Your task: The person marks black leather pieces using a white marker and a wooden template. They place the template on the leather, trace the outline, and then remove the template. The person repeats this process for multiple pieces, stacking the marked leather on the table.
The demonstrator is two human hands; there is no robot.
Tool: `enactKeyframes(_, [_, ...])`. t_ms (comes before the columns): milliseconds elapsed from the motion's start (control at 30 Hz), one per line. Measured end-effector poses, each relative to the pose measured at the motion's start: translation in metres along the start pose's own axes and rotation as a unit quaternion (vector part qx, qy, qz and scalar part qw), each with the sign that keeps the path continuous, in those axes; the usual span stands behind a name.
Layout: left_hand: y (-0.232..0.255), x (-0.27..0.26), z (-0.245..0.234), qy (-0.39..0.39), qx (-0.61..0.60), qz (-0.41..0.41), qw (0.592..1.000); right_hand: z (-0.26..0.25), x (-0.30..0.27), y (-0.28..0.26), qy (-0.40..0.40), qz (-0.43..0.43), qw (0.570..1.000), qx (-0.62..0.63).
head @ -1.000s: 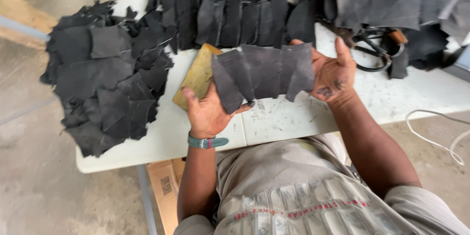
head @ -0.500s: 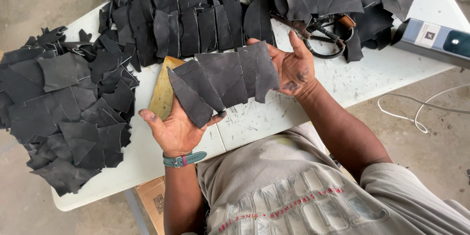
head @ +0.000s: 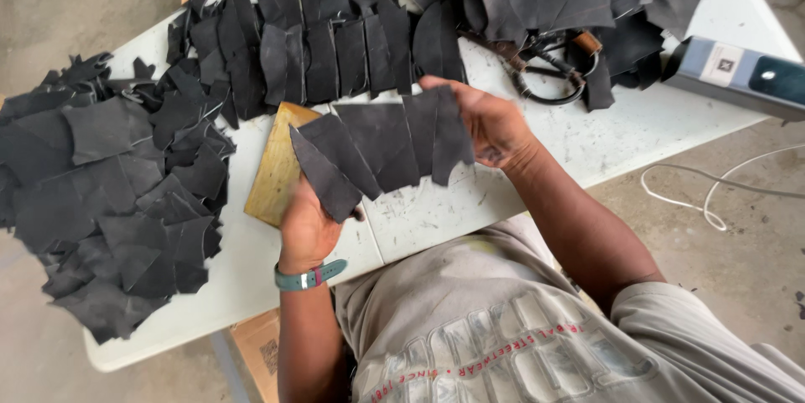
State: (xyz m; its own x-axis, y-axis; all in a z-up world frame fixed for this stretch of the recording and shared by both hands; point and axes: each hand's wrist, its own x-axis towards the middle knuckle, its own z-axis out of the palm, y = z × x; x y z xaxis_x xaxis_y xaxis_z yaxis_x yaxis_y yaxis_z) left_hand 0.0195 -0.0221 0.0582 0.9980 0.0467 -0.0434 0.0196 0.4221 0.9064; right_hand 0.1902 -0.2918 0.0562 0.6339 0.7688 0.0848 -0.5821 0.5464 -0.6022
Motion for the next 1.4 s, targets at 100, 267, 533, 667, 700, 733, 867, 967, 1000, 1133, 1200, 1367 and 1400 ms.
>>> enactKeyframes(100, [0.001,0.015,0.015,0.080,0.382,0.040,0.920,-0.010,-0.005,-0.018,0.096,-0.068,0.951,-0.284])
enactKeyframes(267, [-0.006,0.082,0.070,-0.023,0.309,0.091,0.947,-0.039,-0.022,-0.091,0.162,-0.243,0.827,-0.481])
enactKeyframes(533, [-0.037,0.184,0.143,-0.054,0.543,0.128,0.828,-0.055,-0.032,-0.190,0.329,-0.307,0.464,-0.763])
enactKeyframes(667, [-0.053,0.145,0.143,-0.090,0.596,0.083,0.793,-0.060,-0.030,-0.141,0.254,-0.141,0.450,-0.844])
enactKeyframes(700, [-0.057,0.136,0.141,-0.098,0.607,0.096,0.783,-0.067,-0.028,-0.134,0.230,-0.124,0.450,-0.854])
enactKeyframes(733, [-0.061,0.126,0.137,-0.098,0.628,0.120,0.763,-0.076,-0.023,-0.126,0.203,-0.111,0.453,-0.861])
enactKeyframes(867, [-0.080,0.108,0.119,-0.108,0.679,0.191,0.700,-0.111,-0.013,-0.133,0.182,-0.068,0.406,-0.893])
enactKeyframes(967, [-0.083,0.094,0.111,-0.101,0.638,0.177,0.743,-0.101,-0.010,-0.125,0.177,-0.107,0.389,-0.898])
enactKeyframes(1000, [-0.081,0.087,0.106,-0.093,0.612,0.164,0.768,-0.088,-0.017,-0.117,0.180,-0.145,0.380,-0.896])
enactKeyframes(1133, [-0.068,0.056,0.075,-0.046,0.628,0.163,0.760,-0.033,-0.033,-0.066,0.221,-0.080,0.505,-0.830])
enactKeyframes(1200, [-0.052,0.041,0.048,0.003,0.646,0.130,0.752,-0.015,-0.027,-0.028,0.109,-0.143,0.469,-0.865])
enactKeyframes(1367, [0.000,0.027,-0.042,0.215,0.702,0.001,0.679,-0.004,-0.016,0.027,0.049,-0.118,0.470,-0.873])
enactKeyframes(1400, [0.007,0.022,-0.060,0.226,0.730,0.028,0.644,-0.004,-0.011,0.033,0.036,-0.112,0.469,-0.875])
